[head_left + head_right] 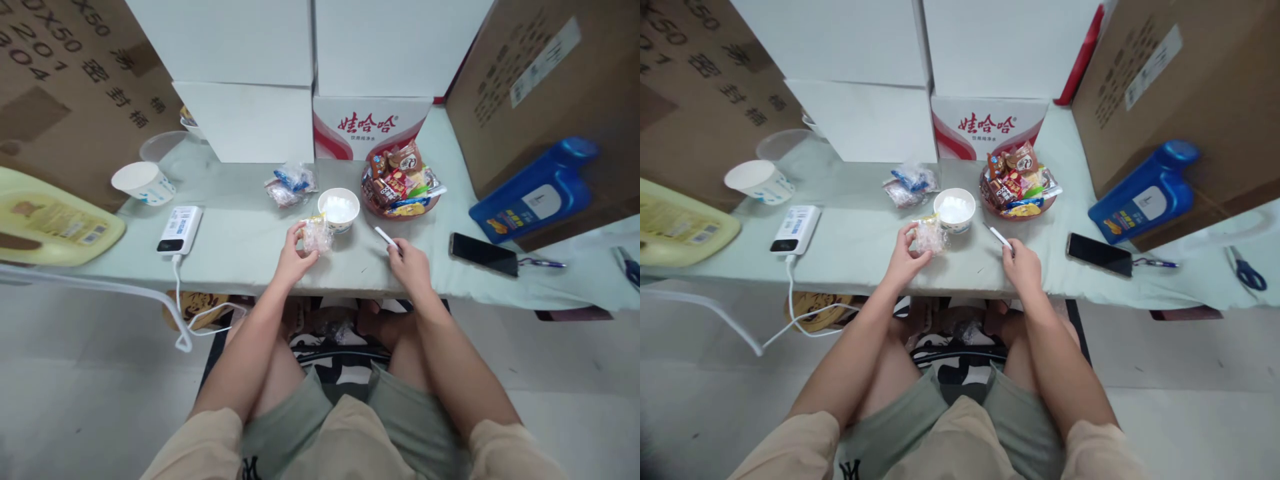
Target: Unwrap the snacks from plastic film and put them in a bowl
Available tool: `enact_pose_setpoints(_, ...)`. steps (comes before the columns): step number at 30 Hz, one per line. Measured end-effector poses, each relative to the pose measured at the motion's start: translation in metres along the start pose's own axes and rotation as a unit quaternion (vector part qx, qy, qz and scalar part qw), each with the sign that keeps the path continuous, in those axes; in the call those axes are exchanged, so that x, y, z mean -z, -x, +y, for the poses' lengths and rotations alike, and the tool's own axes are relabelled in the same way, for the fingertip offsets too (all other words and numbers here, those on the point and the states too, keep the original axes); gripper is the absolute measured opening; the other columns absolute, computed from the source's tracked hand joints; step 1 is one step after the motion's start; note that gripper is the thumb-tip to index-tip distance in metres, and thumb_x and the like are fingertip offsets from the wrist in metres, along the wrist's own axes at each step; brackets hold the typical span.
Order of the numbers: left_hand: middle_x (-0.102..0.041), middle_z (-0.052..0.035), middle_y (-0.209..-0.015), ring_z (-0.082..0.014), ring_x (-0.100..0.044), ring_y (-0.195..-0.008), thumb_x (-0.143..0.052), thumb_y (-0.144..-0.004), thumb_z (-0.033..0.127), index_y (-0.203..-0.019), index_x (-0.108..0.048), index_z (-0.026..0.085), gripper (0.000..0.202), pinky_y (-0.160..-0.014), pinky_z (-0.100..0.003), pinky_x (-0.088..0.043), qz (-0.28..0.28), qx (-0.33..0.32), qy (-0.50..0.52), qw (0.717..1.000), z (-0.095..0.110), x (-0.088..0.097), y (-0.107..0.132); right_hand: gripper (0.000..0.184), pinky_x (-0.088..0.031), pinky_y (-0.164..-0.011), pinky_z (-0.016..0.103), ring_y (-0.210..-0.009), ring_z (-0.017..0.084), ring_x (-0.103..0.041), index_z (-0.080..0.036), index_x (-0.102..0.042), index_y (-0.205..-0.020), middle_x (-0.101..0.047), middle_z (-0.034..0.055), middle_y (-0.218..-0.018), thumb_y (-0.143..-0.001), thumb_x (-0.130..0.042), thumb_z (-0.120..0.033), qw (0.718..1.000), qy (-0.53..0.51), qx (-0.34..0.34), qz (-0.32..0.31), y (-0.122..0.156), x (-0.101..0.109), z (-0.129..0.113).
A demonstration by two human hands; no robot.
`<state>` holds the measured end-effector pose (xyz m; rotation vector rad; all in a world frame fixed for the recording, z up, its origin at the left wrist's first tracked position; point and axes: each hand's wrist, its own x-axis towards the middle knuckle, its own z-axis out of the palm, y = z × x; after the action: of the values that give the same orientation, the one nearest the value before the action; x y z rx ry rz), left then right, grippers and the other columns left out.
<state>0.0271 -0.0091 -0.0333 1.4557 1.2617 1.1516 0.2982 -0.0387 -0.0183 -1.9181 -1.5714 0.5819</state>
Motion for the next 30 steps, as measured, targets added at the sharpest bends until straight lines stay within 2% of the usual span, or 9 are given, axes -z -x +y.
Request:
enact_pose_setpoints(3, -0.056, -0.0132, -0.135, -0.022, -0.066, -0.107, -0.065, -0.074, 0.021, -0.138, -0.043, 0.022, 0.068, -0.078, -0.03, -0.059, -0.011, -0.046, -0.078, 0.996, -0.004, -0.001, 0.002, 0.039, -0.056, -0.064, 0.032, -0.066, 0.017, -0.066, -0.021, -0.061, -0.1, -0.073, 0.007, -0.09, -0.093, -0.046, -0.056, 0.958, -0.28, 0.003, -0.065, 0.021, -0.014, -0.022)
enact_pose_setpoints(6, -0.056, -0.0123, -0.138, -0.0258, -0.063, -0.118, -0.066, -0.076, 0.021, -0.136, -0.047, 0.023, 0.062, -0.084, -0.033, -0.059, -0.03, -0.08, -0.128, 0.988, -0.006, -0.003, 0.003, 0.042, -0.056, -0.059, 0.028, -0.062, 0.014, -0.068, -0.021, -0.06, -0.097, -0.074, 0.0044, -0.087, -0.086, -0.055, -0.062, 0.912, -0.384, -0.008, -0.147, 0.037, -0.035, -0.048)
enact_pose_setpoints(11, -0.056, -0.011, -0.14, -0.0258, -0.063, -0.118, -0.07, -0.076, 0.023, -0.134, -0.049, 0.025, 0.062, -0.078, -0.03, -0.06, -0.038, -0.077, -0.108, 0.99, -0.006, -0.006, 0.0, 0.034, -0.054, -0.053, 0.025, -0.062, 0.016, -0.071, -0.022, -0.062, -0.098, -0.076, 0.0036, -0.084, -0.082, -0.062, -0.052, 0.92, -0.358, -0.042, -0.153, 0.038, -0.056, -0.065)
enact_pose_setpoints(15, -0.052, -0.0125, -0.141, -0.0174, -0.07, -0.088, -0.075, -0.072, 0.025, -0.133, -0.046, 0.027, 0.068, -0.06, -0.022, -0.056, -0.026, -0.033, -0.011, 0.999, -0.001, -0.01, -0.002, 0.031, -0.055, -0.058, 0.028, -0.065, 0.018, -0.071, -0.021, -0.067, -0.094, -0.074, 0.0025, -0.079, -0.08, -0.062, -0.048, 0.926, -0.335, -0.048, -0.166, 0.036, -0.063, -0.06)
enact_pose_setpoints(18, -0.052, -0.012, -0.137, -0.0111, -0.067, -0.069, -0.079, -0.069, 0.029, -0.136, -0.039, 0.031, 0.078, -0.049, -0.018, -0.05, 0.027, 0.016, 0.087, 0.996, 0.006, -0.01, -0.004, 0.028, -0.052, -0.057, 0.028, -0.062, 0.018, -0.068, -0.02, -0.07, -0.085, -0.071, 0.0017, -0.071, -0.083, -0.058, -0.045, 0.93, -0.303, -0.02, -0.206, 0.04, -0.063, -0.058)
enact_pose_setpoints(22, -0.056, -0.0095, -0.128, -0.012, -0.067, -0.072, -0.082, -0.067, 0.035, -0.137, -0.034, 0.034, 0.085, -0.046, -0.015, -0.047, 0.113, 0.055, 0.159, 0.979, 0.016, 0.001, -0.007, 0.029, -0.047, -0.055, 0.028, -0.059, 0.018, -0.064, -0.019, -0.071, -0.083, -0.069, 0.0012, -0.067, -0.084, -0.054, -0.043, 0.939, -0.23, -0.003, -0.254, 0.039, -0.047, -0.05)
enact_pose_setpoints(24, -0.059, -0.0082, -0.124, -0.011, -0.066, -0.07, -0.083, -0.066, 0.037, -0.137, -0.034, 0.034, 0.086, -0.046, -0.015, -0.045, 0.107, 0.077, 0.176, 0.976, 0.019, 0.007, -0.007, 0.029, -0.048, -0.061, 0.03, -0.064, 0.02, -0.064, -0.02, -0.073, -0.088, -0.07, 0.0026, -0.072, -0.084, -0.055, -0.041, 0.97, -0.142, 0.018, -0.198, 0.033, -0.035, -0.039)
enact_pose_setpoints(26, -0.062, -0.0065, -0.118, -0.0097, -0.063, -0.065, -0.084, -0.064, 0.039, -0.137, -0.035, 0.034, 0.088, -0.045, -0.015, -0.044, 0.071, 0.099, 0.191, 0.974, 0.021, 0.012, -0.007, 0.028, -0.049, -0.068, 0.034, -0.072, 0.022, -0.064, -0.02, -0.075, -0.092, -0.071, 0.0062, -0.081, -0.084, -0.055, -0.038, 0.994, -0.021, 0.04, -0.095, 0.022, -0.023, -0.024)
enact_pose_setpoints(30, -0.066, -0.0035, -0.105, -0.0095, -0.058, -0.055, -0.082, -0.063, 0.055, -0.141, -0.036, 0.036, 0.093, -0.04, -0.017, -0.038, -0.041, 0.146, 0.259, 0.954, 0.02, 0.017, -0.005, 0.028, -0.05, -0.081, 0.043, -0.088, 0.029, -0.063, -0.019, -0.075, -0.099, -0.067, 0.0144, -0.097, -0.082, -0.058, -0.034, 0.99, 0.126, 0.04, 0.053, 0.003, -0.009, -0.001)
